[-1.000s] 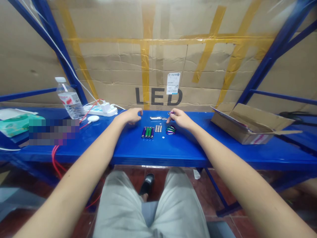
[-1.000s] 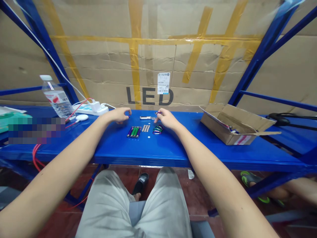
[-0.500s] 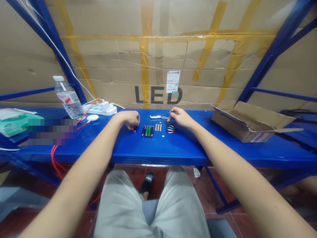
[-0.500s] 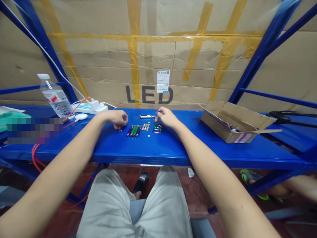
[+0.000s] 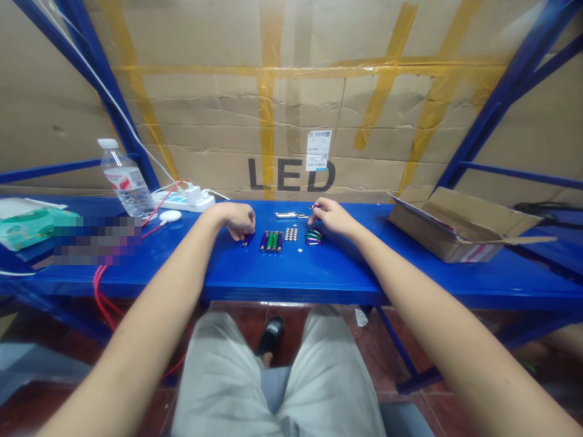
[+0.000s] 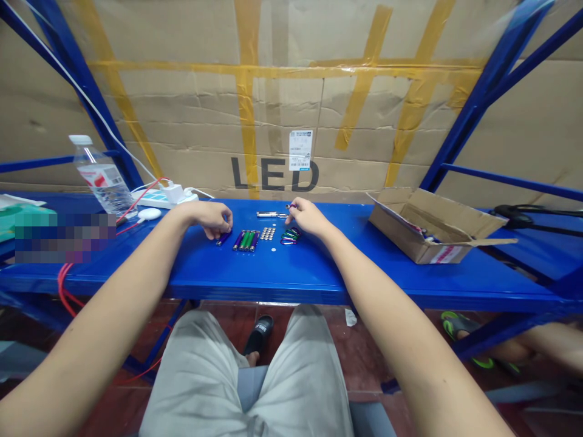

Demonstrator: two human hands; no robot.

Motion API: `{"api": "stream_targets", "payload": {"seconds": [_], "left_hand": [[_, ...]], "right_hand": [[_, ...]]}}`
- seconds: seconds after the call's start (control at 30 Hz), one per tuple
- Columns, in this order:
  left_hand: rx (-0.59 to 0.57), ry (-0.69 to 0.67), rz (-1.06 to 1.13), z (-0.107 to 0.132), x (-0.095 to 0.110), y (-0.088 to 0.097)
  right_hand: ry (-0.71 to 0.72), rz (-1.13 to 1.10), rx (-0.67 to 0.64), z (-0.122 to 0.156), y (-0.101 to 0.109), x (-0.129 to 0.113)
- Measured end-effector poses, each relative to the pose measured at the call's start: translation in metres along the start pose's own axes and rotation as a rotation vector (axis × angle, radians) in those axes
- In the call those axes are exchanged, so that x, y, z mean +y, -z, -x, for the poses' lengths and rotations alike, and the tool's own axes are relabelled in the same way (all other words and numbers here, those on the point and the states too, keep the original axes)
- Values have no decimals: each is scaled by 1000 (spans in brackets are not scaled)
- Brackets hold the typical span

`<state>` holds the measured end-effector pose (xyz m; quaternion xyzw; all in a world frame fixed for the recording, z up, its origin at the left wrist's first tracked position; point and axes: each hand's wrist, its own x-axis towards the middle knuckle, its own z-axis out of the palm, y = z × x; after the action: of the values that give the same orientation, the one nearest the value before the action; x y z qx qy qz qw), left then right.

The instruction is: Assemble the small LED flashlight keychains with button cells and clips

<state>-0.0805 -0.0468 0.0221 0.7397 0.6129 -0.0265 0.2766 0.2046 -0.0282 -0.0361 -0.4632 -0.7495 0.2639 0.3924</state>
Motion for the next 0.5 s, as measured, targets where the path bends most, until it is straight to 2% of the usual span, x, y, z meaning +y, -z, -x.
{"api": "stream_targets", "payload": {"seconds": [0.5], "left_hand": [[-86, -48, 75, 2, 10, -7]], "right_hand": [[-26, -21, -9, 0, 0, 1]]}}
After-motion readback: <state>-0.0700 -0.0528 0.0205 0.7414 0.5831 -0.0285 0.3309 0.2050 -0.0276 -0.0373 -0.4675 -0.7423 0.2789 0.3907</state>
